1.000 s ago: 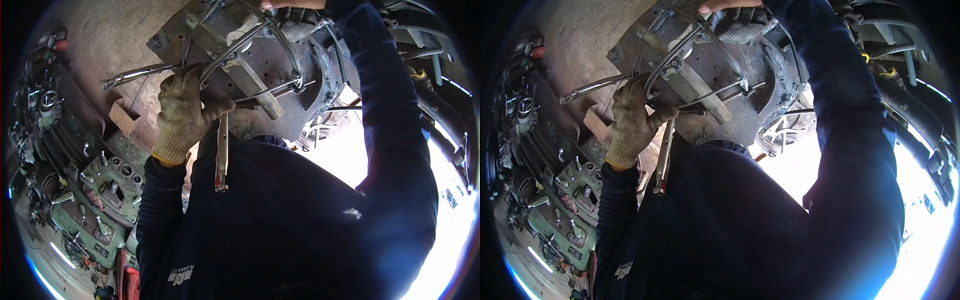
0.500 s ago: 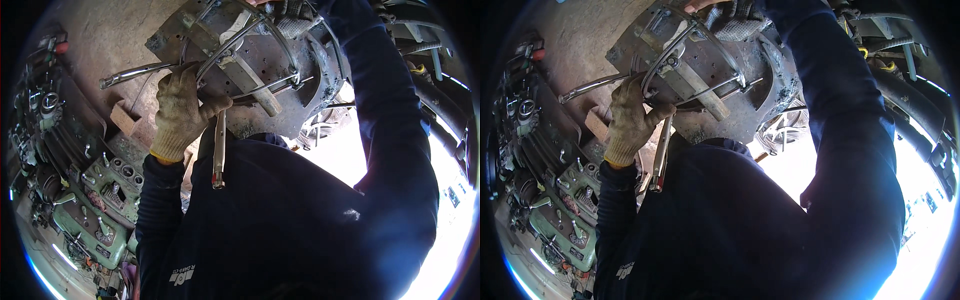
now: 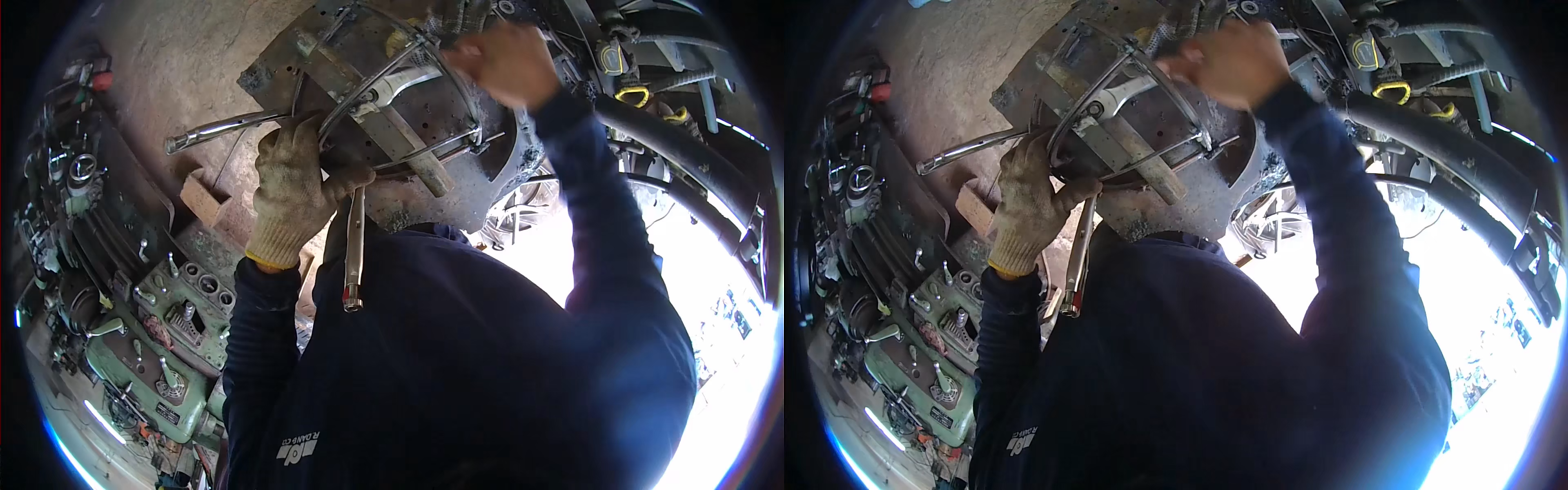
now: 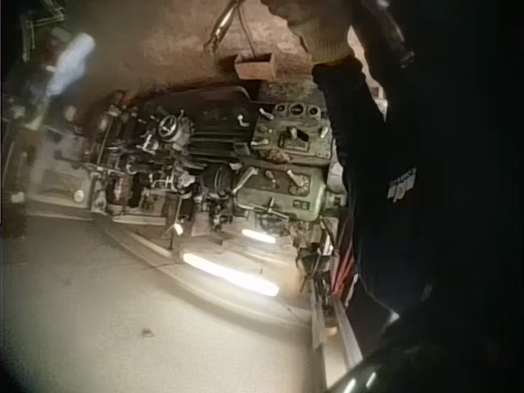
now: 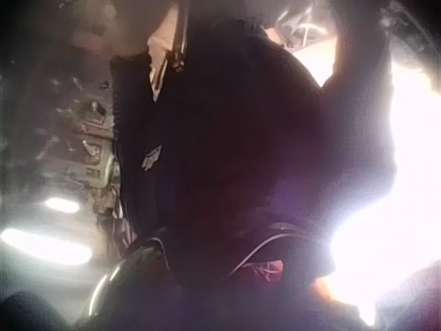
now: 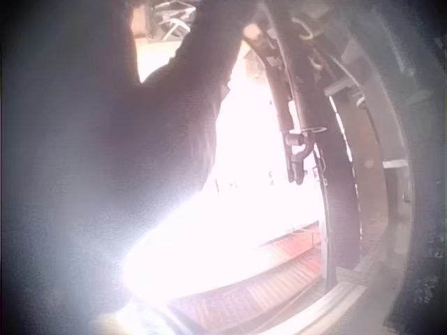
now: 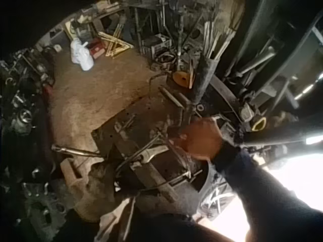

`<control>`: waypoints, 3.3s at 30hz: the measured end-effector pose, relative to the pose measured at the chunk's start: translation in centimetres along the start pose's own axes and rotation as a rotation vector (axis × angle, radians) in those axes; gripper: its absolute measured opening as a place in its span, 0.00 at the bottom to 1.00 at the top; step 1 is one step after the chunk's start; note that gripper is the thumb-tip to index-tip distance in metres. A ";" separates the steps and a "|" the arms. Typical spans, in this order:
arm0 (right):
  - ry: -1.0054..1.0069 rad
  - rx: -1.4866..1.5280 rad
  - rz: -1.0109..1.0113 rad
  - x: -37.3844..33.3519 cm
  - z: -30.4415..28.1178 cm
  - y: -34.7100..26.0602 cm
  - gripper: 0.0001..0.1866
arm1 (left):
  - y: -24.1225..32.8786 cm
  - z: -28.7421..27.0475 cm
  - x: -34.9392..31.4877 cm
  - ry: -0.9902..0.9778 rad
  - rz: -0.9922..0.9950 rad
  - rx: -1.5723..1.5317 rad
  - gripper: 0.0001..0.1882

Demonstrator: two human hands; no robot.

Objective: The person grinds a metal structure using an angle grinder, then manipulates metal components with pliers and a hammer to assemble a circular frame on a workbench.

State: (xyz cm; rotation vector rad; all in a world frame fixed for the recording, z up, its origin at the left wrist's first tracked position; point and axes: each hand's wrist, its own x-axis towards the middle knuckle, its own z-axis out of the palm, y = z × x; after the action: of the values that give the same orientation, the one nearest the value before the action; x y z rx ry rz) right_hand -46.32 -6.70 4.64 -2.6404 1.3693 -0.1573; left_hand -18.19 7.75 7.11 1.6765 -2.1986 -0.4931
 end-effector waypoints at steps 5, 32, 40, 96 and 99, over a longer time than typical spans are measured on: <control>0.009 0.152 0.247 -3.9 1.1 -0.3 0.28 | 0.3 -0.2 0.3 -0.019 0.001 0.012 0.46; -0.245 0.125 -0.497 13.8 -0.5 4.0 0.23 | 0.2 0.0 0.9 -0.017 0.064 0.019 0.43; 0.035 -0.090 -0.323 6.5 4.5 3.8 0.25 | -0.2 0.1 0.3 0.020 0.030 0.027 0.43; -0.192 -0.042 -0.367 9.4 -2.4 4.1 0.26 | -0.4 0.4 0.8 0.042 0.103 0.000 0.44; -0.238 0.153 -0.361 11.4 -2.3 3.4 0.27 | -0.4 0.5 0.7 0.041 0.107 0.035 0.44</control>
State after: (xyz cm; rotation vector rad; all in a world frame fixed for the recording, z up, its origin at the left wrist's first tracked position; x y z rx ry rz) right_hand -42.89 -18.18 6.46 -2.6472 0.7710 0.0097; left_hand -18.30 6.99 6.53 1.5623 -2.2646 -0.3913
